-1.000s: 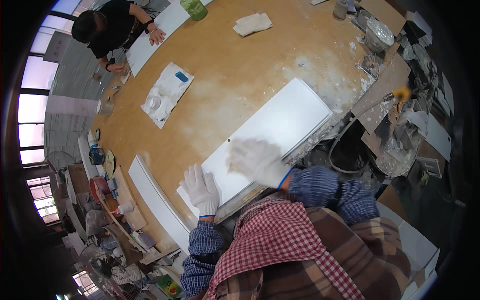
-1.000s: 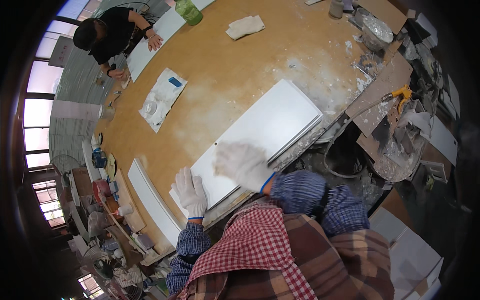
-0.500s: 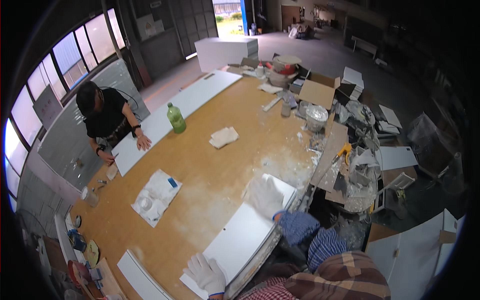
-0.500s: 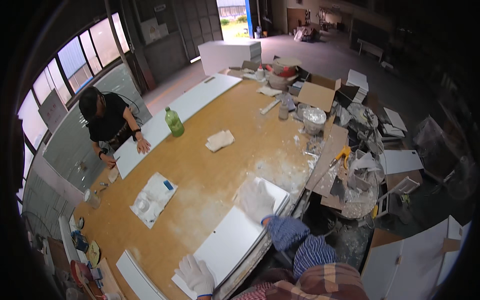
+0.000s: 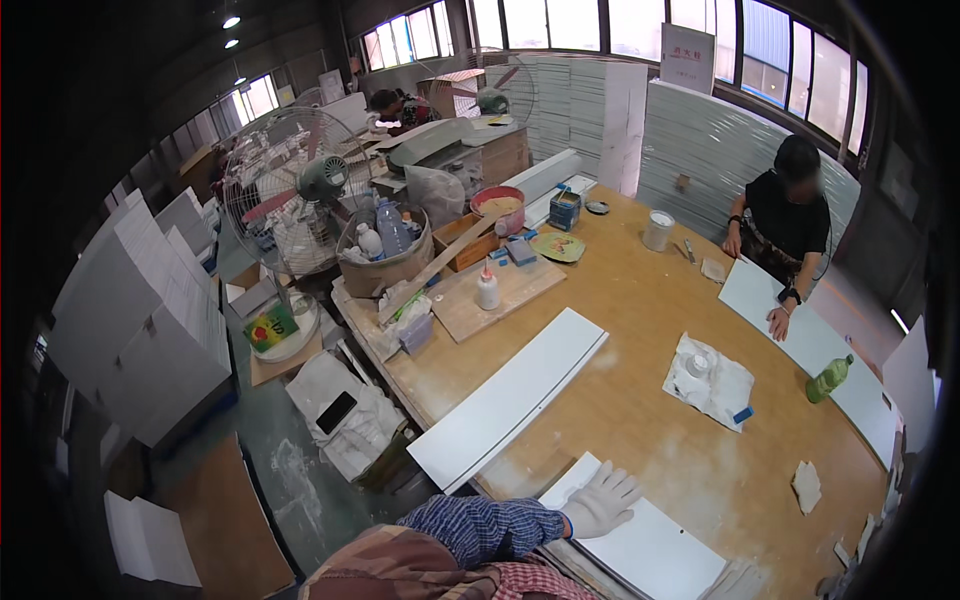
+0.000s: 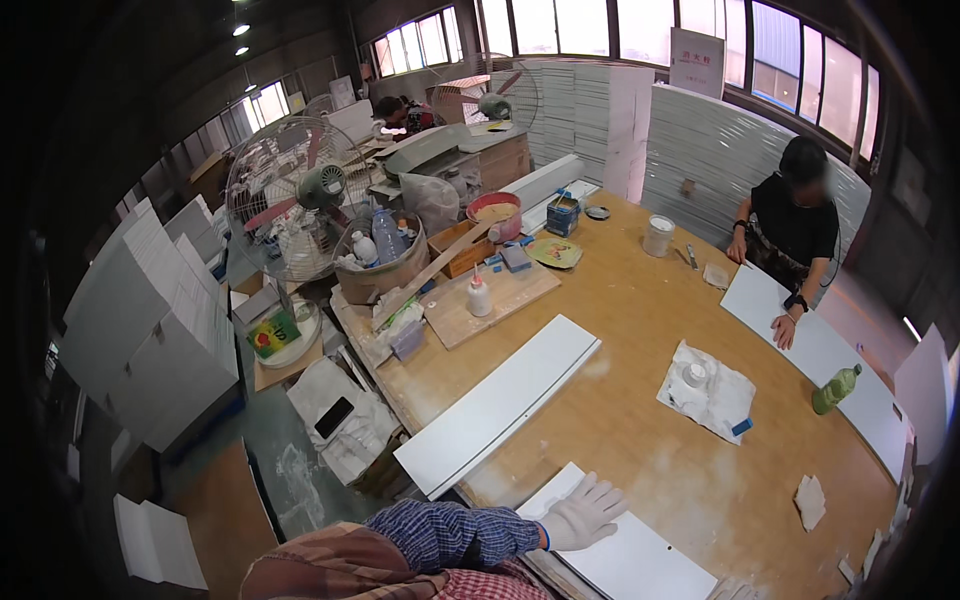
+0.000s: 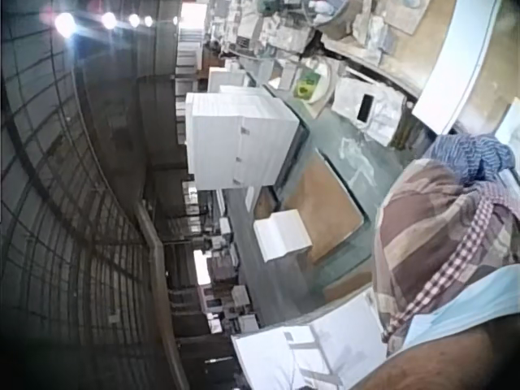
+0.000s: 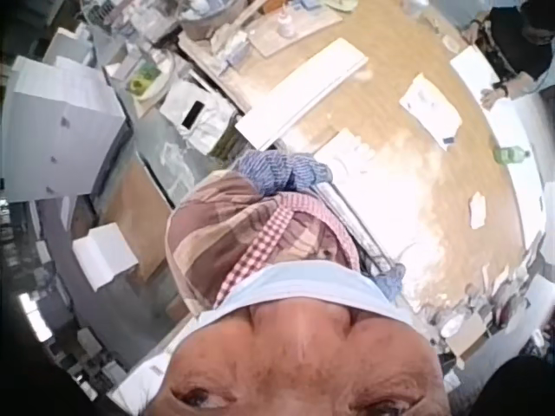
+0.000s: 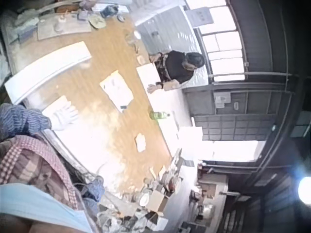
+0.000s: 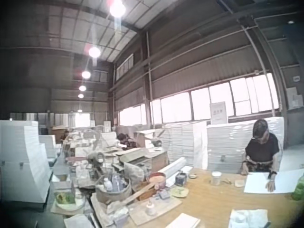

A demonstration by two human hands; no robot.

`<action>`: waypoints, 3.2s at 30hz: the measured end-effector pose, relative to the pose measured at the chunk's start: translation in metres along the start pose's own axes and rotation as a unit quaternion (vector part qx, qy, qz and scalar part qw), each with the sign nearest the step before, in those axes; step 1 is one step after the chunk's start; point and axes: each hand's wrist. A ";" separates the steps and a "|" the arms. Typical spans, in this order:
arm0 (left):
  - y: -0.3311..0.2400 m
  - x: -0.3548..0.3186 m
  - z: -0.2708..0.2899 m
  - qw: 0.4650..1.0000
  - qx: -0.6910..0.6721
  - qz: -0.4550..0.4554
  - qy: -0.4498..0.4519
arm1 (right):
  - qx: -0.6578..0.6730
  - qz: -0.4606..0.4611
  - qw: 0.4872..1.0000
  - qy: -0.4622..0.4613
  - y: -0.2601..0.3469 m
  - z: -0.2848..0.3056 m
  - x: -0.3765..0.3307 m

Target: The recorder is wiping and polishing white furniture boards on a large work table in a factory setting.

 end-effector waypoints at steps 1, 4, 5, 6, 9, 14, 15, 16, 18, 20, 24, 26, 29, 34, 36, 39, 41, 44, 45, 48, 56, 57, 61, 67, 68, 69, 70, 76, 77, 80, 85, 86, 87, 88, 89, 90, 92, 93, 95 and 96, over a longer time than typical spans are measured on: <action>0.000 -0.001 0.000 1.000 0.016 -0.011 -0.010 | -0.020 0.016 1.000 0.012 0.001 -0.007 0.000; -0.004 0.004 -0.006 1.000 0.010 -0.020 -0.008 | -0.093 0.055 0.993 0.043 0.002 -0.023 -0.004; -0.006 0.006 -0.006 1.000 -0.005 -0.016 0.005 | -0.119 0.064 0.989 0.053 0.002 -0.027 -0.005; -0.008 0.009 -0.005 1.000 -0.011 -0.022 0.005 | -0.145 0.072 0.985 0.061 0.002 -0.029 -0.005; -0.011 0.007 0.005 1.000 0.007 -0.019 0.013 | -0.080 -0.005 0.975 0.205 0.018 0.002 0.009; 0.000 0.002 -0.011 0.999 0.013 -0.034 -0.026 | -0.101 0.019 0.969 0.225 0.086 0.064 0.068; -0.003 0.002 -0.011 0.999 0.014 -0.034 -0.028 | -0.103 0.019 0.969 0.222 0.087 0.067 0.069; -0.006 0.004 -0.008 0.999 0.015 -0.035 -0.017 | -0.105 0.018 0.970 0.217 0.088 0.069 0.072; -0.007 0.006 -0.004 0.999 0.020 -0.036 -0.008 | -0.108 0.018 0.972 0.207 0.090 0.071 0.077; -0.009 0.006 -0.001 0.999 0.021 -0.030 0.014 | -0.112 0.024 0.973 0.199 0.090 0.074 0.082; -0.005 0.002 -0.005 0.999 0.012 -0.022 0.021 | -0.124 0.030 0.973 0.190 0.086 0.081 0.086; -0.003 0.004 -0.002 0.999 0.018 -0.028 -0.020 | -0.130 0.028 0.973 0.186 0.085 0.084 0.087; -0.006 0.005 0.002 0.999 0.018 -0.027 0.011 | -0.134 0.026 0.974 0.181 0.084 0.086 0.088; -0.007 0.005 0.001 0.999 0.026 -0.027 0.000 | -0.139 0.028 0.975 0.171 0.084 0.086 0.092; -0.009 0.005 0.000 1.000 0.016 -0.025 -0.001 | -0.143 0.032 0.975 0.168 0.081 0.088 0.094; -0.006 0.004 -0.002 0.999 0.016 -0.031 -0.006 | -0.152 0.036 0.974 0.166 0.076 0.092 0.095; -0.002 0.001 -0.007 0.999 0.010 -0.032 -0.025 | -0.157 0.037 0.973 0.167 0.070 0.096 0.092; -0.003 0.001 -0.008 0.999 0.007 -0.039 -0.028 | -0.161 0.038 0.972 0.166 0.065 0.099 0.089; -0.003 0.002 -0.006 0.999 0.008 -0.037 -0.027 | -0.161 0.038 0.972 0.167 0.063 0.100 0.088; -0.005 0.000 -0.002 0.998 0.026 -0.043 -0.032 | -0.165 0.037 0.971 0.168 0.060 0.102 0.083; -0.003 -0.004 -0.016 0.997 0.035 -0.050 -0.053 | -0.180 0.046 0.969 0.162 0.042 0.105 0.077; -0.002 -0.005 -0.019 0.997 0.034 -0.047 -0.052 | -0.181 0.046 0.969 0.163 0.039 0.106 0.074; -0.002 -0.001 -0.013 0.995 0.022 -0.058 -0.084 | -0.186 0.044 0.968 0.165 0.032 0.105 0.066; -0.005 0.000 -0.004 0.998 0.028 -0.038 -0.045 | -0.201 0.046 0.965 0.163 0.013 0.109 0.062; -0.005 -0.001 -0.004 0.997 0.027 -0.043 -0.059 | -0.204 0.047 0.964 0.162 0.010 0.110 0.061; -0.006 0.000 -0.004 0.997 0.026 -0.042 -0.061 | -0.207 0.047 0.964 0.161 0.007 0.111 0.060; -0.008 0.002 -0.002 0.998 0.022 -0.038 -0.044 | -0.211 0.047 0.963 0.160 0.002 0.111 0.059; -0.005 0.000 -0.010 0.998 0.013 -0.031 -0.045 | -0.229 0.037 0.960 0.157 -0.029 0.117 0.043; -0.003 0.001 -0.010 0.998 0.022 -0.036 -0.053 | -0.230 0.034 0.960 0.154 -0.033 0.115 0.042; -0.003 -0.004 -0.005 0.999 0.019 -0.024 -0.038 | -0.229 0.035 0.961 0.151 -0.049 0.108 0.038; -0.010 0.006 -0.003 0.999 0.011 -0.038 -0.032 | -0.249 0.011 0.958 0.142 -0.058 0.121 0.034; -0.009 0.005 -0.001 0.999 0.010 -0.031 -0.018 | -0.248 0.008 0.958 0.146 -0.057 0.120 0.033; -0.009 0.005 0.000 0.999 0.009 -0.031 -0.018 | -0.248 0.004 0.957 0.150 -0.057 0.119 0.031; -0.009 0.006 0.000 1.000 0.014 -0.027 -0.005 | -0.249 -0.002 0.956 0.153 -0.057 0.118 0.032; -0.009 0.007 -0.001 1.000 0.017 -0.024 0.008 | -0.252 -0.008 0.955 0.156 -0.057 0.117 0.034; -0.009 0.005 -0.004 1.000 0.016 -0.026 0.008 | -0.253 -0.014 0.954 0.158 -0.056 0.115 0.035; -0.005 0.001 -0.008 0.997 0.024 -0.033 -0.063 | -0.250 -0.022 0.954 0.162 -0.055 0.113 0.036; -0.001 0.000 -0.007 0.997 0.029 -0.032 -0.064 | -0.246 -0.024 0.955 0.163 -0.055 0.110 0.035; -0.004 0.001 -0.006 0.999 0.014 -0.031 -0.030 | -0.248 -0.034 0.953 0.169 -0.056 0.112 0.032; -0.005 0.002 -0.007 0.999 0.013 -0.032 -0.029 | -0.249 -0.038 0.952 0.172 -0.057 0.111 0.031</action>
Point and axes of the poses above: each hand's wrist, its own x-axis towards the middle knuckle, its own z-axis out of the back of the hand, y = z × x, and after that the axes turned 13 degrees about -y, right-handed
